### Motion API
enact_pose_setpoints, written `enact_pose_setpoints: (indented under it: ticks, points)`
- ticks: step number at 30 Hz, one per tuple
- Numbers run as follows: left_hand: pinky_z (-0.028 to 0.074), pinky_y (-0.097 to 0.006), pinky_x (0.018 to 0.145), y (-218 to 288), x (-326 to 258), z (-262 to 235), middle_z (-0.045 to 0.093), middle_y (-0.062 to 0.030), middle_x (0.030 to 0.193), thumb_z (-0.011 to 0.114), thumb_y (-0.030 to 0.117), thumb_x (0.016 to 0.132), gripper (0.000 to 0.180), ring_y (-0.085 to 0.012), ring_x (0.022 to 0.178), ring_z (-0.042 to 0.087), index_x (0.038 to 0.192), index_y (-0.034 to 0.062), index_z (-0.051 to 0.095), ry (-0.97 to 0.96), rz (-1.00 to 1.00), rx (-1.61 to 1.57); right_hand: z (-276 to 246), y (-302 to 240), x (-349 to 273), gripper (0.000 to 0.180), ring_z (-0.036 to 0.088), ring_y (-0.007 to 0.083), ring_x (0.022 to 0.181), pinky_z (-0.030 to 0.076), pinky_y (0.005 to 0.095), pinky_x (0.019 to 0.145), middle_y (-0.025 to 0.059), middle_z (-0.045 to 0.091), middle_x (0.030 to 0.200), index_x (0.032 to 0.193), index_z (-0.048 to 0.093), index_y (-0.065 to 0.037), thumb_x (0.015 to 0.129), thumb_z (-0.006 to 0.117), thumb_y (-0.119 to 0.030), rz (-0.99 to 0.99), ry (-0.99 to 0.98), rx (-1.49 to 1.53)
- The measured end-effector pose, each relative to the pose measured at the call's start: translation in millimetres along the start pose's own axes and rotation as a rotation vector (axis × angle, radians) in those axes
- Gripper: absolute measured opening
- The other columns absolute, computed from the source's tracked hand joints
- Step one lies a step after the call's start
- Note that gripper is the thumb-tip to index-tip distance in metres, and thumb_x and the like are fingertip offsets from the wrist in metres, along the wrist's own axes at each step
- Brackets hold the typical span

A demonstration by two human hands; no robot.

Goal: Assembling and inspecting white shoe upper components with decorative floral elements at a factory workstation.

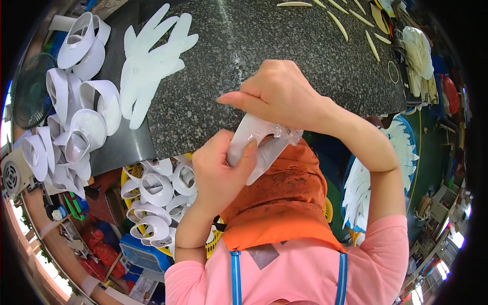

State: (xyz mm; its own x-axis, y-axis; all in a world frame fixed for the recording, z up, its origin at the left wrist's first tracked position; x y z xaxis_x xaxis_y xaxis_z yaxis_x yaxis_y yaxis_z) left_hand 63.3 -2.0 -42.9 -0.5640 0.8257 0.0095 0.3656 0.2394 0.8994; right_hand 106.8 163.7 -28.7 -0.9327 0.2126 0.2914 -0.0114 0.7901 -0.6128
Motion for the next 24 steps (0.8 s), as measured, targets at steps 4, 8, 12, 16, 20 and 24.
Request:
enact_pose_setpoints:
  ticks: [4,8,12,16,20,24]
  points:
    - [0.05,-0.025,0.061,-21,2,0,0.067,-0.0025,0.082,0.074,0.007,0.08,0.016,-0.0072,0.07,0.062,0.089,0.0021,0.061,-0.132,-0.335,-0.713,1,-8,-5,0.052,0.057,0.0368,0.053,0.047,0.0427,0.051,0.0151,0.057,0.053,0.055,0.063,-0.003,0.088,0.063,-0.044,0.057,0.007,0.07]
    - [0.053,-0.025,0.073,-25,7,-3,0.068,-0.0045,0.092,0.076,0.001,0.074,0.028,-0.01,0.08,0.066,0.098,0.0005,0.061,-0.327,-0.446,-0.98,-2,0,2,0.047,0.053,0.024,0.051,0.043,0.0369,0.05,0.0112,0.055,0.054,0.065,0.065,0.001,0.085,0.069,-0.042,0.332,-0.285,0.379]
    - [0.053,-0.025,0.073,-31,10,-3,0.068,-0.0049,0.091,0.076,0.001,0.076,0.025,-0.0103,0.08,0.066,0.096,0.0019,0.061,-0.427,-0.424,-0.999,-7,-4,-14,0.035,0.053,0.0121,0.058,0.043,0.0314,0.053,0.006,0.059,0.063,0.079,0.067,0.003,0.081,0.073,-0.032,0.305,-0.673,0.532]
    - [0.052,-0.025,0.072,-27,10,-7,0.068,-0.0044,0.09,0.077,0.002,0.077,0.023,-0.0096,0.08,0.065,0.094,0.0021,0.061,-0.404,-0.422,-0.957,-4,2,-19,0.037,0.064,0.0186,0.066,0.05,0.0332,0.06,0.0105,0.068,0.074,0.09,0.072,0.002,0.075,0.07,-0.033,0.347,-0.717,0.508]
    - [0.052,-0.025,0.073,-27,13,-15,0.068,-0.0035,0.093,0.076,0.004,0.079,0.024,-0.009,0.081,0.065,0.098,0.0017,0.062,-0.304,-0.345,-0.62,-4,7,-19,0.038,0.065,0.0181,0.069,0.051,0.033,0.062,0.0103,0.069,0.077,0.092,0.072,0.001,0.075,0.07,-0.033,0.505,-0.708,0.508]
    - [0.052,-0.025,0.074,-29,18,-13,0.068,-0.0033,0.094,0.076,0.007,0.08,0.025,-0.0088,0.082,0.064,0.1,0.0016,0.062,-0.371,-0.444,-0.96,-14,16,-29,0.03,0.061,0.0124,0.069,0.046,0.0303,0.06,0.0044,0.062,0.073,0.083,0.068,0.002,0.078,0.074,-0.028,0.443,-0.53,0.686]
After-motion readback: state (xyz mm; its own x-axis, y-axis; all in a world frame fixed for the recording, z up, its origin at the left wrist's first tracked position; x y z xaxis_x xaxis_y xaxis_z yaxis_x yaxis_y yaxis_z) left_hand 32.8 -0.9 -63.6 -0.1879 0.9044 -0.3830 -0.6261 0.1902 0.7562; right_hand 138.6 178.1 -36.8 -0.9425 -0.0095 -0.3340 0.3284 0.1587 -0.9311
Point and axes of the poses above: each hand's wrist, its own x-axis towards the middle knuckle, its own z-axis out of the palm, y = z × x, the point moved 4 cm from there along x, towards the middle knuckle
